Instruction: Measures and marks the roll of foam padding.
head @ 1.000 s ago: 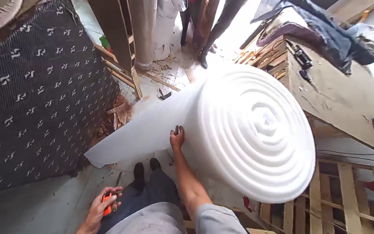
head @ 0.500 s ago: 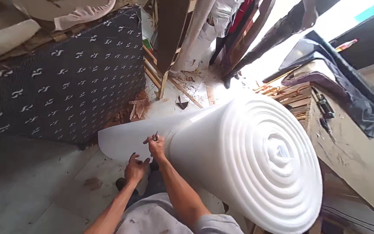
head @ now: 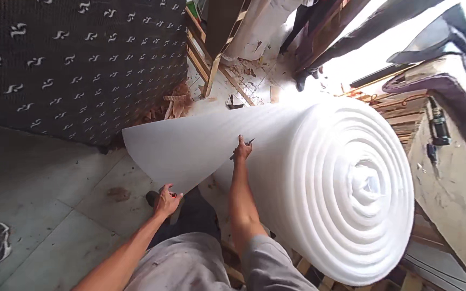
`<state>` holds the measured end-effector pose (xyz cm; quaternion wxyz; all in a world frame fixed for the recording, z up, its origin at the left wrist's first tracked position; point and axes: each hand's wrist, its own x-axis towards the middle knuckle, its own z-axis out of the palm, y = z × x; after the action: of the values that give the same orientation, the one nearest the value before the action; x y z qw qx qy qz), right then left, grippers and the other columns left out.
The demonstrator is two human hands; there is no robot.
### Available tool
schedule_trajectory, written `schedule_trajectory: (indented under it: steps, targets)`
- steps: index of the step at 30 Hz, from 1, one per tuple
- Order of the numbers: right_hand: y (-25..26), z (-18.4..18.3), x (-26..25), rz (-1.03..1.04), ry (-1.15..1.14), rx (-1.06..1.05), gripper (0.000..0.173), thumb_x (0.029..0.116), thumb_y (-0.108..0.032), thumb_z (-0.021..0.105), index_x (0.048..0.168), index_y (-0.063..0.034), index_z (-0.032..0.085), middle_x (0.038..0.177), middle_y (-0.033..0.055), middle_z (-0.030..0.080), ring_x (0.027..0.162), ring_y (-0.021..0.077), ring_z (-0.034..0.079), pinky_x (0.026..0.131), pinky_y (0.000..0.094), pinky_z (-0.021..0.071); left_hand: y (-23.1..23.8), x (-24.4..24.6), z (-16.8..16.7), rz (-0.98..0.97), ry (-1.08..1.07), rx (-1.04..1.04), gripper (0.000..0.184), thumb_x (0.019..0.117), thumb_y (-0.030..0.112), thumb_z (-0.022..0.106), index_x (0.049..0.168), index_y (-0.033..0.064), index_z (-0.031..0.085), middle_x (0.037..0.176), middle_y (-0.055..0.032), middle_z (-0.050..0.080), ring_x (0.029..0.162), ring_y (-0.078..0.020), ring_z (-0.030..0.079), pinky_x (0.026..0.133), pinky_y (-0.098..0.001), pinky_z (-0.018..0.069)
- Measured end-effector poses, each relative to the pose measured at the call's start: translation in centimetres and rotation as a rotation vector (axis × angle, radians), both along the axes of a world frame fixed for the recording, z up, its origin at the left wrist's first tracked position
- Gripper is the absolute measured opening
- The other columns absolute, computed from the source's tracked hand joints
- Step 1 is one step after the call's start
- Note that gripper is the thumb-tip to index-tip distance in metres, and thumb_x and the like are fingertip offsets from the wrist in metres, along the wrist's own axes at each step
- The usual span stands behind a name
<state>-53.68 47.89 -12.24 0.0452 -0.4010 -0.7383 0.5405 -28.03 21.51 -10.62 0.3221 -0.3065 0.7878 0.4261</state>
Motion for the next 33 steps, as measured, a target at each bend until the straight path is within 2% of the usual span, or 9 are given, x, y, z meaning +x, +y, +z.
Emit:
schedule_trajectory:
  steps: [4,6,9,14,18,23,28,31,33]
  targets:
    - [-5.4,-4.6,1.0,0.188,0.063,-0.275,0.037,0.0860,-0.022,0.085,0.106,0.0013,0.064,0.062,0.0064,0.056,0.039,0.0120,0.043,0.036,0.0302,0.0398,-0.4,1.1,-1.0,0.014,-0.033,-0.058,0.047,0.1001,0.038,0.064,0.136,0.0082,0.061,0.118,-0.0185,0.071,0.111,-0.0354,0.068,0.100,-0.0596,0.0506]
    - [-8.6,-5.5,3.5,0.263,-0.015,-0.359,0.034,0.0857,-0.020,0.085,0.102,0.0009,0.064,0.060,0.0055,0.055,0.038,0.0122,0.043,0.036,0.0305,0.0411,-0.3,0.5,-1.4,0.007,-0.090,-0.060,0.036,0.1031,0.039,0.058,0.119,0.0102,0.073,0.114,-0.0175,0.073,0.111,-0.0353,0.068,0.099,-0.0609,0.0501]
    - [-13.5,-5.2,7.7,0.340,-0.146,-0.419,0.029,0.0865,-0.018,0.084,0.096,0.0017,0.064,0.059,0.0073,0.057,0.038,0.0130,0.044,0.036,0.0312,0.0413,-0.3,-0.2,-2.4,0.126,-0.142,-0.045,0.033,0.1008,0.037,0.060,0.114,0.0119,0.076,0.110,-0.0157,0.074,0.107,-0.0331,0.069,0.096,-0.0599,0.0517]
    - [-19.9,1.0,11.6,0.378,-0.200,-0.448,0.017,0.0915,-0.010,0.073,0.089,0.0006,0.060,0.057,0.0073,0.056,0.036,0.0133,0.044,0.035,0.0309,0.0415,-0.5,0.6,-0.9,0.340,-0.203,-0.093,0.075,0.0888,0.055,0.072,0.143,0.0066,0.053,0.126,-0.0200,0.068,0.119,-0.0364,0.066,0.101,-0.0586,0.0513]
    - [-23.4,8.5,11.7,0.299,-0.089,-0.479,0.012,0.0961,-0.005,0.062,0.097,0.0040,0.055,0.060,0.0118,0.061,0.036,0.0138,0.047,0.034,0.0287,0.0416,-0.8,1.3,1.3,0.619,-0.181,0.004,0.107,0.0849,0.065,0.071,0.154,-0.0031,0.028,0.131,-0.0279,0.062,0.123,-0.0401,0.063,0.103,-0.0590,0.0514]
    - [-24.0,15.1,12.5,0.314,0.039,-0.425,0.010,0.0938,-0.003,0.062,0.091,0.0019,0.053,0.056,0.0107,0.058,0.036,0.0152,0.049,0.034,0.0296,0.0436,-6.5,5.1,2.8,0.908,-0.063,-0.028,0.082,0.0990,0.048,0.060,0.159,0.0035,0.025,0.133,-0.0275,0.061,0.125,-0.0398,0.062,0.102,-0.0593,0.0513]
    - [-21.9,16.5,15.2,0.332,0.068,-0.442,0.008,0.0960,-0.004,0.060,0.093,0.0014,0.054,0.056,0.0072,0.056,0.037,0.0128,0.047,0.035,0.0280,0.0423,-15.3,12.7,4.0,0.654,0.069,-0.301,0.047,0.1055,0.036,0.051,0.147,0.0144,0.057,0.135,-0.0189,0.066,0.125,-0.0399,0.062,0.105,-0.0657,0.0461]
    - [-18.8,17.2,17.5,0.411,0.017,-0.423,0.013,0.0975,-0.007,0.062,0.098,0.0050,0.059,0.059,0.0089,0.061,0.038,0.0114,0.048,0.036,0.0266,0.0421,-19.4,15.5,4.5,0.410,0.184,-0.442,0.038,0.1045,0.031,0.054,0.125,0.0049,0.071,0.123,-0.0270,0.069,0.120,-0.0476,0.063,0.102,-0.0714,0.0437]
    - [-15.3,19.0,18.7,0.578,-0.071,-0.353,0.026,0.1017,-0.021,0.064,0.113,0.0027,0.060,0.070,0.0092,0.069,0.040,0.0093,0.049,0.038,0.0246,0.0416,-22.2,16.7,5.2,0.267,0.231,-0.505,0.041,0.1045,0.032,0.051,0.118,0.0000,0.073,0.121,-0.0315,0.068,0.118,-0.0502,0.063,0.100,-0.0726,0.0427]
